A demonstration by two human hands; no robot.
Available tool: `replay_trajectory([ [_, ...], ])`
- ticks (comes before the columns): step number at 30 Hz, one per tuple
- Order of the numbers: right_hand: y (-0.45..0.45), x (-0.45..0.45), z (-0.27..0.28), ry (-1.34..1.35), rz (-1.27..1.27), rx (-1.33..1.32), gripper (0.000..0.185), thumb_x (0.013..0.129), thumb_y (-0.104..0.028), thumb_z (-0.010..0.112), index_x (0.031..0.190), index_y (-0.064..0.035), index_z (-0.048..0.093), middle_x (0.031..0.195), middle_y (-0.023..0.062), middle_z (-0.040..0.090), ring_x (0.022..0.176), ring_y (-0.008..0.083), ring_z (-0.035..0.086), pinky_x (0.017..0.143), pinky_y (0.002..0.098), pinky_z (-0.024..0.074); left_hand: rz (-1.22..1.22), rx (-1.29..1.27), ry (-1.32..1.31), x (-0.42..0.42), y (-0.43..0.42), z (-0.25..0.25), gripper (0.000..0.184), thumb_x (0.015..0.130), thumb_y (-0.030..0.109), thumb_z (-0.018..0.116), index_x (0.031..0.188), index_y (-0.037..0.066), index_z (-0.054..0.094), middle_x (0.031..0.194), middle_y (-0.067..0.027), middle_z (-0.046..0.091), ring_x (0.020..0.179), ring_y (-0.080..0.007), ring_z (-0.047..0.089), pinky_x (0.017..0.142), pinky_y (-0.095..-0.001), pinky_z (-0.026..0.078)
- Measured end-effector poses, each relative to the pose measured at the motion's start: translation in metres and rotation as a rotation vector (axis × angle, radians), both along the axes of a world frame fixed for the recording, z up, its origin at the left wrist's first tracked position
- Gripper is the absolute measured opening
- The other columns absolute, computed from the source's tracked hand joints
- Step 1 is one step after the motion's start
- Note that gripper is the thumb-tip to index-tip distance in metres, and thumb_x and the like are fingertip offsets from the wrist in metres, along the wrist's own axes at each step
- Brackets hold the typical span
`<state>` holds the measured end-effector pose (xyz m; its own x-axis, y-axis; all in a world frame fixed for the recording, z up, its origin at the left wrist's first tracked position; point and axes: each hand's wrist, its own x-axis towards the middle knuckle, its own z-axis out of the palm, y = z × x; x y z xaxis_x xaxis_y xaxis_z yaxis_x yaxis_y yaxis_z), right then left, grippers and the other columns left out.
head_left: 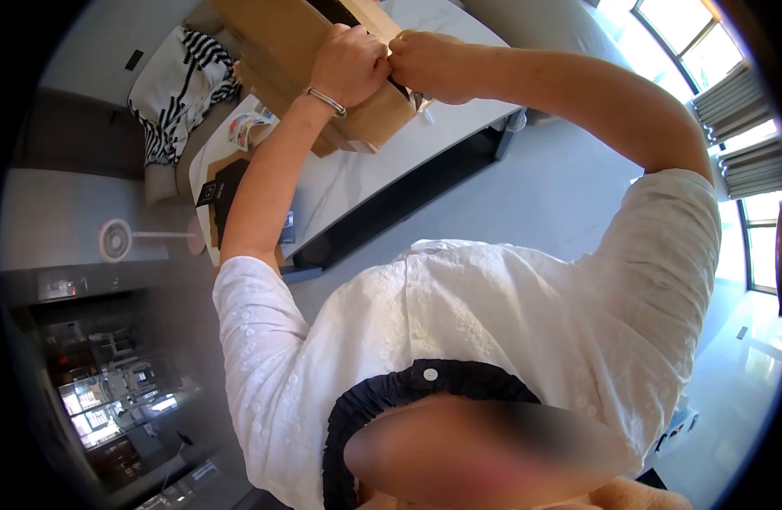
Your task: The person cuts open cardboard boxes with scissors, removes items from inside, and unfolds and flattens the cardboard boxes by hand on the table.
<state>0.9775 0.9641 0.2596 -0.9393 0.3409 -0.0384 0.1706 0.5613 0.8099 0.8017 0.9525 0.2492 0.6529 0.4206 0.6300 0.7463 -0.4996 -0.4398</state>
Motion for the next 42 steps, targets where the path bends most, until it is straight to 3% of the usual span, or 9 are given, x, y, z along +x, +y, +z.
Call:
replay_trajectory([
  [8, 0.015, -0.011, -0.011, 0.21, 0.131, 0.013, 0.009, 0.071, -0.013, 0.064, 0.079, -0.0103, 0.068, 0.087, 0.0013, 0.064, 0.093, 0.017, 0.057, 0.079, 0.0277, 0.046, 0.081, -0.036, -0.013, -0.001, 0.005, 0.009, 0.01, 0.075, 0.017, 0.059, 0.069, 0.01, 0.061, 0.07, -0.0042, 0.06, 0.076, -0.0208, 0.055, 0.077, -0.0347, 0.038],
  [15, 0.004, -0.005, -0.002, -0.026, 0.048, 0.003, 0.011, 0.068, -0.016, 0.068, 0.077, -0.0114, 0.07, 0.073, 0.0022, 0.065, 0.079, 0.0222, 0.064, 0.063, 0.0341, 0.0507, 0.101, -0.102, 0.012, -0.002, 0.006, 0.005, 0.014, 0.075, 0.017, 0.056, 0.068, 0.008, 0.063, 0.07, -0.0042, 0.061, 0.078, -0.0196, 0.055, 0.081, -0.0347, 0.038],
  [23, 0.014, 0.041, -0.01, 0.516, -0.229, -0.712, 0.037, 0.078, -0.039, 0.069, 0.075, -0.003, 0.061, 0.068, 0.0141, 0.059, 0.07, 0.0318, 0.058, 0.061, 0.0421, 0.0432, 0.233, -0.022, 0.026, -0.015, 0.007, 0.019, 0.027, 0.077, 0.018, 0.05, 0.1, 0.007, 0.062, 0.073, -0.0095, 0.061, 0.079, -0.0247, 0.056, 0.08, -0.0371, 0.038],
  [27, 0.028, 0.062, -0.028, 0.768, -0.124, -0.732, 0.046, 0.077, -0.045, 0.068, 0.085, -0.0016, 0.056, 0.069, 0.014, 0.058, 0.069, 0.0332, 0.056, 0.062, 0.0422, 0.0427, 0.269, 0.012, -0.02, -0.027, 0.002, 0.011, 0.03, 0.077, 0.02, 0.051, 0.103, 0.008, 0.06, 0.077, -0.0125, 0.065, 0.077, -0.025, 0.058, 0.076, -0.0386, 0.038],
  [29, 0.026, 0.056, -0.043, 0.944, -0.11, -0.685, 0.06, 0.073, -0.057, 0.065, 0.093, -0.0022, 0.055, 0.092, 0.0139, 0.059, 0.088, 0.0315, 0.058, 0.074, 0.0411, 0.0455, 0.257, 0.028, -0.075, -0.036, -0.001, 0.011, 0.03, 0.078, 0.019, 0.05, 0.104, 0.008, 0.057, 0.074, -0.0131, 0.063, 0.074, -0.0261, 0.058, 0.073, -0.0398, 0.037],
  [33, 0.014, 0.015, -0.058, 1.338, 0.085, -0.71, 0.056, 0.074, -0.055, 0.066, 0.086, -0.0014, 0.052, 0.088, 0.0146, 0.056, 0.087, 0.0315, 0.056, 0.074, 0.0383, 0.0448, 0.218, 0.136, -0.163, -0.039, -0.006, 0.011, 0.028, 0.075, 0.018, 0.052, 0.1, 0.009, 0.06, 0.067, -0.0116, 0.058, 0.069, -0.0264, 0.055, 0.072, -0.038, 0.038],
  [35, 0.001, 0.013, -0.051, 1.653, -0.131, -1.19, 0.056, 0.075, -0.054, 0.066, 0.085, -0.0016, 0.051, 0.086, 0.0156, 0.055, 0.085, 0.0312, 0.055, 0.072, 0.0377, 0.0438, 0.203, 0.201, -0.179, -0.04, -0.015, 0.01, 0.026, 0.074, 0.016, 0.052, 0.097, 0.009, 0.062, 0.065, -0.0086, 0.057, 0.066, -0.0248, 0.053, 0.069, -0.037, 0.038],
  [38, 0.012, 0.009, -0.053, 1.894, -0.116, -1.296, 0.054, 0.074, -0.05, 0.069, 0.084, -0.0015, 0.049, 0.086, 0.0157, 0.054, 0.085, 0.0303, 0.054, 0.072, 0.0381, 0.0431, 0.089, 0.3, -0.226, -0.041, -0.042, 0.009, 0.023, 0.072, 0.013, 0.053, 0.092, 0.012, 0.065, 0.066, -0.0026, 0.058, 0.065, -0.0216, 0.05, 0.068, -0.0362, 0.036],
  [42, -0.01, -0.015, -0.035, 1.701, 0.205, -0.794, 0.051, 0.072, -0.042, 0.073, 0.087, -0.0015, 0.047, 0.091, 0.0164, 0.054, 0.089, 0.0319, 0.053, 0.075, 0.0406, 0.0433, 0.029, 0.346, -0.205, -0.026, -0.058, -0.005, 0.018, 0.069, 0.012, 0.054, 0.083, 0.013, 0.065, 0.067, 0.0006, 0.057, 0.066, -0.0199, 0.05, 0.067, -0.0354, 0.035],
])
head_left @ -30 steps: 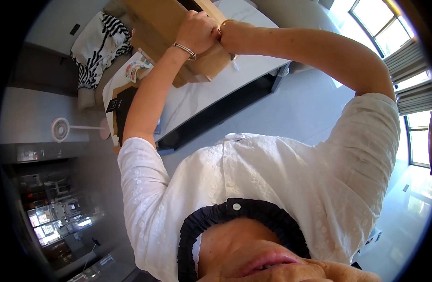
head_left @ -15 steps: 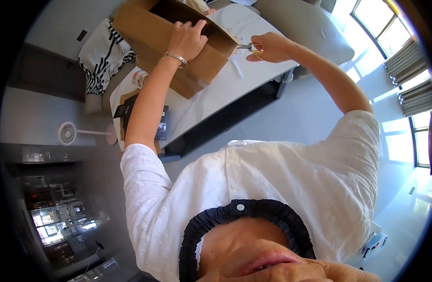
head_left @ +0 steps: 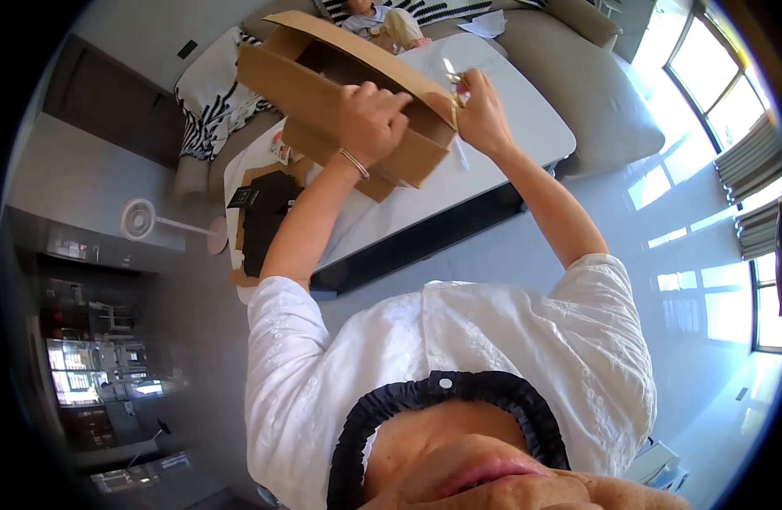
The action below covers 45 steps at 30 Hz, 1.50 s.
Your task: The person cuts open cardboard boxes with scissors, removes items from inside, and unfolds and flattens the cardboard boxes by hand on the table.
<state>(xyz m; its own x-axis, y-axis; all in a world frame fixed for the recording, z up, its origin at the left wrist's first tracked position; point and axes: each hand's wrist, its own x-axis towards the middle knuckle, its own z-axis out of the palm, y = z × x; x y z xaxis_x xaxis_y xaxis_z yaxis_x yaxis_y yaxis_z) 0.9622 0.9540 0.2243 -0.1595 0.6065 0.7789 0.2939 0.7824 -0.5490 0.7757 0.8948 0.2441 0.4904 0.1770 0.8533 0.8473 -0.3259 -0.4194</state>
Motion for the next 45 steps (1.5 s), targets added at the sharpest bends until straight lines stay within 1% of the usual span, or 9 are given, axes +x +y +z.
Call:
replay_trajectory([
  [11, -0.006, -0.042, 0.019, -0.497, -0.219, 0.467, 0.033, 0.074, -0.023, 0.063, 0.093, 0.0005, 0.05, 0.095, 0.0167, 0.057, 0.095, 0.035, 0.056, 0.079, 0.0433, 0.0467, -0.193, 0.0, 0.053, 0.033, -0.032, -0.047, 0.004, 0.066, 0.012, 0.056, 0.069, 0.011, 0.058, 0.065, -0.0002, 0.052, 0.063, -0.0197, 0.048, 0.068, -0.0345, 0.034],
  [14, -0.036, -0.037, 0.037, -0.551, -0.125, 0.171, 0.028, 0.076, -0.02, 0.061, 0.092, 0.0002, 0.049, 0.091, 0.0172, 0.058, 0.088, 0.0373, 0.059, 0.075, 0.0455, 0.0473, -0.193, 0.038, -0.013, 0.012, -0.058, -0.061, 0.006, 0.064, 0.011, 0.056, 0.07, 0.01, 0.059, 0.064, -0.0009, 0.051, 0.063, -0.0199, 0.048, 0.068, -0.0343, 0.034],
  [19, -0.062, -0.049, 0.022, -0.576, 0.06, 0.254, 0.027, 0.078, -0.019, 0.06, 0.092, -0.0007, 0.047, 0.087, 0.0187, 0.057, 0.081, 0.0403, 0.058, 0.071, 0.0468, 0.047, -0.125, -0.034, -0.083, -0.037, -0.113, -0.097, 0.008, 0.064, 0.014, 0.058, 0.071, 0.01, 0.058, 0.067, -0.0016, 0.05, 0.068, -0.0219, 0.05, 0.078, -0.0378, 0.037],
  [25, -0.096, -0.069, 0.022, -0.645, 0.208, 0.462, 0.023, 0.077, -0.013, 0.06, 0.093, -0.0008, 0.048, 0.086, 0.0171, 0.057, 0.076, 0.0373, 0.06, 0.067, 0.0439, 0.0489, 0.192, -0.008, -0.637, -0.007, -0.169, -0.131, 0.056, 0.062, 0.005, 0.062, 0.117, 0.002, 0.052, 0.124, -0.0187, 0.035, 0.112, -0.0347, 0.04, 0.097, -0.0421, 0.033],
  [28, -0.11, -0.077, 0.01, -0.66, 0.273, 0.511, 0.025, 0.076, -0.011, 0.062, 0.094, -0.005, 0.046, 0.082, 0.015, 0.055, 0.073, 0.0394, 0.056, 0.062, 0.0454, 0.0451, -0.19, -0.116, -1.469, 0.019, -0.181, -0.155, 0.068, 0.074, 0.006, 0.06, 0.132, -0.003, 0.026, 0.129, -0.0172, 0.035, 0.115, -0.0262, 0.041, 0.098, -0.0362, 0.034],
  [32, -0.146, -0.066, 0.004, -0.782, 0.296, 0.68, 0.021, 0.071, -0.012, 0.063, 0.087, -0.0021, 0.054, 0.08, 0.0145, 0.057, 0.075, 0.0318, 0.059, 0.062, 0.0394, 0.0494, -0.563, -0.227, -1.68, 0.042, -0.209, -0.196, 0.044, 0.074, -0.002, 0.05, 0.117, 0.0, 0.044, 0.105, -0.0068, 0.051, 0.096, -0.0129, 0.045, 0.086, -0.0253, 0.039],
  [39, -0.194, -0.068, 0.048, -0.741, 0.398, 1.027, 0.012, 0.075, -0.01, 0.056, 0.08, 0.0002, 0.059, 0.089, 0.02, 0.058, 0.082, 0.0293, 0.06, 0.06, 0.036, 0.0516, -1.092, -0.064, -1.853, 0.059, -0.209, -0.231, 0.036, 0.073, -0.006, 0.044, 0.107, 0.003, 0.051, 0.1, -0.0028, 0.054, 0.091, -0.0145, 0.052, 0.085, -0.0258, 0.042],
  [41, -0.222, -0.071, 0.052, -1.4, 0.285, 0.74, 0.013, 0.077, -0.011, 0.054, 0.081, -0.0007, 0.062, 0.094, 0.0188, 0.06, 0.093, 0.0292, 0.058, 0.07, 0.0361, 0.0512, -1.19, -0.073, -1.91, 0.065, -0.204, -0.237, 0.037, 0.073, -0.007, 0.043, 0.108, 0.003, 0.051, 0.103, -0.0035, 0.056, 0.095, -0.0163, 0.053, 0.088, -0.0275, 0.043],
  [45, -0.229, -0.075, -0.027, -1.314, 0.24, 0.951, 0.01, 0.068, -0.012, 0.066, 0.074, -0.0047, 0.063, 0.067, 0.0066, 0.06, 0.066, 0.0188, 0.065, 0.052, 0.0276, 0.0509, -1.455, -0.215, -1.977, 0.066, -0.181, -0.294, 0.041, 0.072, -0.008, 0.041, 0.111, 0.002, 0.051, 0.112, -0.006, 0.056, 0.106, -0.0212, 0.054, 0.095, -0.0333, 0.044],
])
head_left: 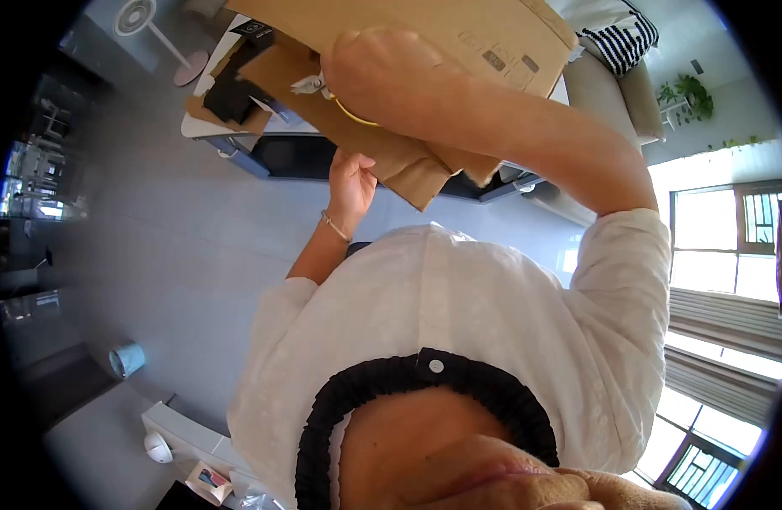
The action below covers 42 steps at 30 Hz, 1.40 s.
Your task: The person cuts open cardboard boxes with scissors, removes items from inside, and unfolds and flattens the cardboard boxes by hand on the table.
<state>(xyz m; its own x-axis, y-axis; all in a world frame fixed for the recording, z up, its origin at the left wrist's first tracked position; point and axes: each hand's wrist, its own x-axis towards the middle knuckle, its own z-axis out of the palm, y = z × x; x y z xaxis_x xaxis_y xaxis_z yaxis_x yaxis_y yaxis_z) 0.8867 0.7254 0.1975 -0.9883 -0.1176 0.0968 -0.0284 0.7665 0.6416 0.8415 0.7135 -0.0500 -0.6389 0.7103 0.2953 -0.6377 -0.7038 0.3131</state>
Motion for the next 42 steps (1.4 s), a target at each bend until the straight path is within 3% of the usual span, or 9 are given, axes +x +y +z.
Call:
replay_trajectory([
  [12, 0.043, -0.073, -0.165, -0.296, -0.335, -0.214, 0.023, 0.078, -0.015, 0.065, 0.097, -0.0029, 0.066, 0.097, 0.0137, 0.065, 0.086, 0.0279, 0.067, 0.07, 0.0343, 0.0547, -0.054, -0.498, -0.218, -0.039, 0.051, -0.148, 0.033, 0.073, -0.004, 0.047, 0.105, 0.001, 0.052, 0.106, -0.0123, 0.056, 0.098, -0.0247, 0.056, 0.085, -0.0359, 0.047],
  [14, 0.031, -0.074, -0.177, -0.296, -0.338, -0.232, 0.026, 0.078, -0.015, 0.064, 0.1, -0.0011, 0.065, 0.1, 0.0151, 0.064, 0.088, 0.0287, 0.066, 0.071, 0.0355, 0.0548, 0.955, -1.164, 0.808, -0.025, 0.049, -0.129, 0.034, 0.076, 0.003, 0.054, 0.111, 0.0, 0.051, 0.115, -0.0192, 0.051, 0.108, -0.0322, 0.049, 0.094, -0.0418, 0.04],
  [16, 0.026, -0.075, -0.182, -0.203, -0.381, -0.306, 0.028, 0.079, -0.013, 0.061, 0.104, 0.0004, 0.061, 0.103, 0.0177, 0.062, 0.091, 0.0305, 0.065, 0.072, 0.0367, 0.0546, 1.139, -1.261, 0.856, -0.016, 0.041, -0.108, 0.041, 0.077, 0.01, 0.059, 0.115, 0.0, 0.05, 0.123, -0.0234, 0.045, 0.117, -0.0369, 0.04, 0.101, -0.0441, 0.031],
  [18, 0.026, -0.074, -0.182, -0.226, -0.361, -0.28, 0.029, 0.081, -0.013, 0.059, 0.106, 0.0009, 0.059, 0.104, 0.0188, 0.061, 0.092, 0.0319, 0.065, 0.073, 0.0368, 0.0543, 0.99, -0.718, 0.984, 0.005, 0.025, -0.085, 0.044, 0.076, 0.011, 0.061, 0.117, 0.001, 0.05, 0.123, -0.0216, 0.048, 0.116, -0.0387, 0.042, 0.097, -0.0434, 0.036],
  [25, 0.04, -0.057, -0.214, -0.154, -0.229, -0.294, 0.023, 0.077, -0.01, 0.058, 0.097, 0.0004, 0.055, 0.095, 0.0227, 0.059, 0.087, 0.0396, 0.062, 0.075, 0.0459, 0.0503, 0.851, -0.419, 1.524, 0.001, 0.073, -0.144, 0.046, 0.071, 0.027, 0.068, 0.112, 0.01, 0.057, 0.11, -0.0165, 0.059, 0.1, -0.0334, 0.057, 0.085, -0.0426, 0.046],
  [32, 0.041, -0.062, -0.21, -0.137, -0.249, -0.233, 0.021, 0.082, -0.01, 0.054, 0.099, 0.002, 0.053, 0.098, 0.0198, 0.059, 0.091, 0.0374, 0.062, 0.073, 0.0423, 0.0536, 0.452, -0.989, 1.274, 0.038, 0.005, -0.099, 0.031, 0.074, 0.029, 0.068, 0.098, 0.01, 0.062, 0.09, -0.0122, 0.064, 0.083, -0.0342, 0.061, 0.072, -0.0408, 0.05],
  [37, 0.042, -0.068, -0.229, -0.178, -0.251, -0.257, 0.024, 0.079, -0.012, 0.058, 0.098, 0.0011, 0.054, 0.098, 0.0235, 0.059, 0.086, 0.0412, 0.061, 0.074, 0.0469, 0.0507, 0.871, -0.751, 1.178, 0.096, -0.006, -0.136, 0.019, 0.08, 0.024, 0.063, 0.092, 0.009, 0.062, 0.078, -0.0091, 0.06, 0.068, -0.0284, 0.059, 0.058, -0.0391, 0.048],
  [40, 0.045, -0.053, -0.243, -0.246, -0.242, -0.279, 0.026, 0.079, -0.014, 0.058, 0.099, 0.0016, 0.055, 0.099, 0.0234, 0.058, 0.089, 0.0412, 0.061, 0.074, 0.0474, 0.0502, 0.488, -0.719, 1.327, 0.091, -0.004, -0.16, 0.032, 0.077, 0.02, 0.066, 0.105, 0.008, 0.059, 0.085, -0.0109, 0.062, 0.076, -0.0258, 0.062, 0.059, -0.0346, 0.051],
  [42, 0.048, -0.046, -0.241, -0.261, -0.236, -0.316, 0.026, 0.078, -0.014, 0.06, 0.099, 0.0007, 0.054, 0.1, 0.0231, 0.058, 0.091, 0.0413, 0.06, 0.074, 0.0478, 0.0499, -0.374, -0.647, 0.996, 0.044, -0.028, -0.134, 0.038, 0.076, 0.018, 0.066, 0.11, 0.004, 0.056, 0.092, -0.0118, 0.063, 0.084, -0.023, 0.063, 0.062, -0.0319, 0.053],
])
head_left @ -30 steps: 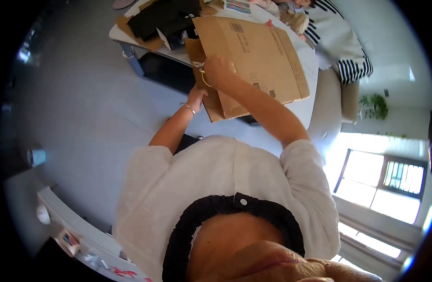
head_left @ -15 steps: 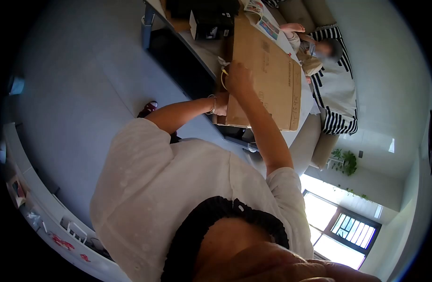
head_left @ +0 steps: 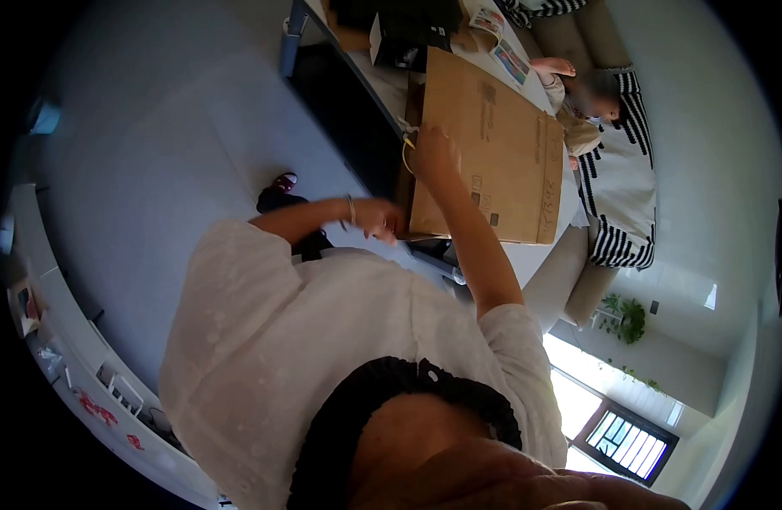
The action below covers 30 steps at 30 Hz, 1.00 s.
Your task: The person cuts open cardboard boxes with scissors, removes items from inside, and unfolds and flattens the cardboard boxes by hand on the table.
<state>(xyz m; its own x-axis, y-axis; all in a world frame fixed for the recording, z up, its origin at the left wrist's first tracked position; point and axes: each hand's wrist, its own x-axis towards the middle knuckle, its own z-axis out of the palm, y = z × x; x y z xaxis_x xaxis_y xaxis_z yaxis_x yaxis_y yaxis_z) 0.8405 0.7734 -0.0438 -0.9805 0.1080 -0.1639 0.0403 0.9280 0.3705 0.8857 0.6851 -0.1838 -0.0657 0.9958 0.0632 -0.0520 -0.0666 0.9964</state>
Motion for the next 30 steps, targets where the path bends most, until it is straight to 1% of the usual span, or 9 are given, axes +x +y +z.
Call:
replay_trajectory([
  [2, 0.0, 0.013, 0.009, 0.025, 0.005, 0.02, 0.021, 0.077, -0.009, 0.059, 0.096, 0.0003, 0.055, 0.096, 0.0206, 0.058, 0.087, 0.0353, 0.063, 0.071, 0.0411, 0.0538, 0.115, 0.137, -0.45, -0.044, -0.005, -0.019, 0.038, 0.077, 0.013, 0.063, 0.111, 0.0, 0.055, 0.099, -0.0117, 0.062, 0.093, -0.022, 0.061, 0.071, -0.0315, 0.055],
  [4, 0.004, 0.017, 0.015, 0.043, 0.023, -0.003, 0.021, 0.077, -0.009, 0.06, 0.095, 0.0003, 0.055, 0.095, 0.0207, 0.058, 0.086, 0.0355, 0.063, 0.071, 0.0418, 0.0536, 0.626, 0.262, -0.654, -0.09, 0.004, -0.021, 0.035, 0.084, 0.004, 0.051, 0.119, 0.001, 0.053, 0.104, -0.0112, 0.062, 0.095, -0.0202, 0.061, 0.087, -0.0306, 0.049],
  [6, 0.013, 0.019, 0.018, 0.076, 0.011, -0.022, 0.022, 0.076, -0.009, 0.06, 0.094, 0.0004, 0.054, 0.095, 0.0209, 0.057, 0.084, 0.0356, 0.063, 0.071, 0.0425, 0.0535, 0.874, 0.296, -0.489, -0.132, 0.026, -0.001, 0.038, 0.086, 0.002, 0.05, 0.124, -0.001, 0.051, 0.11, -0.01, 0.061, 0.102, -0.0168, 0.058, 0.091, -0.0294, 0.046],
  [7, 0.021, 0.019, 0.015, 0.092, 0.018, -0.065, 0.025, 0.073, -0.011, 0.062, 0.094, -0.0014, 0.052, 0.092, 0.0204, 0.056, 0.082, 0.0365, 0.062, 0.069, 0.0444, 0.0521, 1.058, 0.276, -0.202, -0.145, 0.039, 0.018, 0.038, 0.085, 0.0, 0.051, 0.123, -0.003, 0.051, 0.11, -0.0095, 0.061, 0.103, -0.0174, 0.057, 0.091, -0.0285, 0.045],
  [8, 0.027, 0.017, 0.016, 0.108, 0.024, -0.108, 0.029, 0.071, -0.013, 0.064, 0.094, -0.0031, 0.05, 0.09, 0.0198, 0.055, 0.079, 0.0374, 0.061, 0.068, 0.0464, 0.0506, 1.047, 0.41, -0.231, -0.163, 0.069, 0.017, 0.042, 0.081, 0.003, 0.051, 0.123, -0.002, 0.05, 0.114, -0.0148, 0.058, 0.108, -0.0241, 0.055, 0.091, -0.033, 0.044],
  [10, 0.022, 0.007, 0.026, 0.118, -0.011, -0.109, 0.028, 0.071, -0.013, 0.065, 0.093, -0.0036, 0.049, 0.09, 0.0184, 0.055, 0.076, 0.037, 0.061, 0.065, 0.0457, 0.0513, 1.15, 0.408, 0.217, -0.2, 0.111, 0.034, 0.043, 0.081, 0.01, 0.056, 0.123, -0.001, 0.049, 0.117, -0.0156, 0.055, 0.115, -0.0296, 0.049, 0.095, -0.0345, 0.04],
  [14, 0.033, -0.025, 0.042, 0.14, -0.081, -0.125, 0.027, 0.072, -0.015, 0.065, 0.093, -0.0048, 0.05, 0.09, 0.0147, 0.056, 0.068, 0.0355, 0.062, 0.059, 0.0432, 0.0525, 1.053, 0.324, 0.218, -0.244, 0.196, 0.025, 0.041, 0.082, 0.012, 0.056, 0.121, 0.0, 0.05, 0.116, -0.0138, 0.056, 0.111, -0.0274, 0.05, 0.091, -0.0333, 0.041],
  [22, 0.074, -0.074, 0.06, 0.24, -0.139, -0.285, 0.017, 0.072, -0.006, 0.057, 0.088, -0.0063, 0.05, 0.084, 0.01, 0.053, 0.059, 0.0272, 0.061, 0.048, 0.0369, 0.052, 0.697, 0.087, -0.071, -0.301, 0.229, -0.014, 0.034, 0.085, 0.019, 0.056, 0.116, 0.004, 0.052, 0.111, -0.0089, 0.058, 0.101, -0.0215, 0.054, 0.08, -0.0301, 0.045],
  [30, 0.101, -0.09, 0.058, 0.216, -0.261, -0.439, 0.023, 0.074, -0.008, 0.058, 0.096, -0.0075, 0.053, 0.092, 0.0096, 0.053, 0.08, 0.026, 0.063, 0.059, 0.0371, 0.0536, 0.302, -0.222, -0.741, -0.401, 0.192, -0.017, 0.029, 0.088, 0.025, 0.056, 0.111, 0.008, 0.054, 0.106, -0.0041, 0.06, 0.092, -0.0156, 0.058, 0.069, -0.0269, 0.048],
])
